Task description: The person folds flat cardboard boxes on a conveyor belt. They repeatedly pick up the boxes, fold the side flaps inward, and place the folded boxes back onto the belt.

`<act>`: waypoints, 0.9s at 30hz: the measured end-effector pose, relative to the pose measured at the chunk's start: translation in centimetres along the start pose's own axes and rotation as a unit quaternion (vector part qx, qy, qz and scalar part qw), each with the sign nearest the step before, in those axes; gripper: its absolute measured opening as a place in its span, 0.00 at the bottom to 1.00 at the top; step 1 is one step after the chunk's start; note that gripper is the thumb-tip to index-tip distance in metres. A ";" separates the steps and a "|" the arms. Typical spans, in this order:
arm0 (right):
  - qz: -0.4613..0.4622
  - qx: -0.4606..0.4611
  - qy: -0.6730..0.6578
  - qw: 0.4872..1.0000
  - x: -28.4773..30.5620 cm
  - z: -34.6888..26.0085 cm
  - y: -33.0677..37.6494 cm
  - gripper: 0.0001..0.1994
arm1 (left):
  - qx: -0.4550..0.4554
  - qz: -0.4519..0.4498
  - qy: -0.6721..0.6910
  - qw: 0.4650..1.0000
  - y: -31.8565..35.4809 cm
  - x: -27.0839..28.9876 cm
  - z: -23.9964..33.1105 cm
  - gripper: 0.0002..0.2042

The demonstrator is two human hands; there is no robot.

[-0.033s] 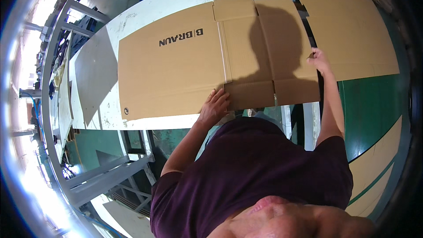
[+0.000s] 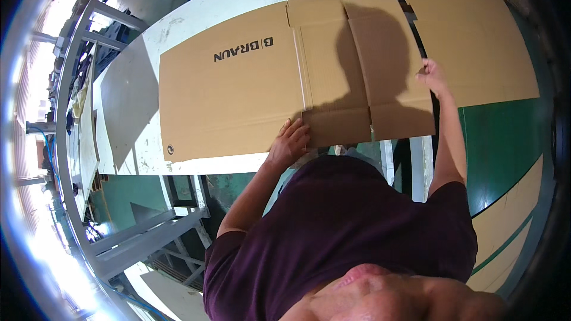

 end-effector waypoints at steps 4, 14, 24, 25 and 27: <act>-0.029 0.175 0.233 0.956 -7.9 -11.7 -1.0 0.16 | -0.019 0.010 0.039 0.999 -0.3 -0.1 -0.8 0.18; -0.083 0.216 0.608 0.759 -36.5 -6.7 1.4 0.25 | -0.078 0.076 0.074 0.991 0.1 -2.4 -2.3 0.13; -0.028 0.307 0.401 0.863 -34.0 -7.2 3.8 0.25 | -0.102 0.112 0.082 0.985 -0.8 -0.9 -1.7 0.11; -0.043 0.353 0.338 0.871 -33.4 -7.0 4.1 0.26 | -0.101 0.116 0.095 0.984 -1.0 -0.8 -1.7 0.10; -0.133 0.409 0.237 0.871 -32.1 -6.7 5.3 0.27 | -0.095 0.122 0.115 0.981 -1.1 -1.2 -2.1 0.11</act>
Point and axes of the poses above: each hand's wrist, its own y-axis away from the middle knuckle, its own x-axis out of the back of the hand, z = x × y, the point moved 2 cm from there along -y, towards the middle knuckle, and after that the axes turned 14 degrees about x, right-handed, at the moved point
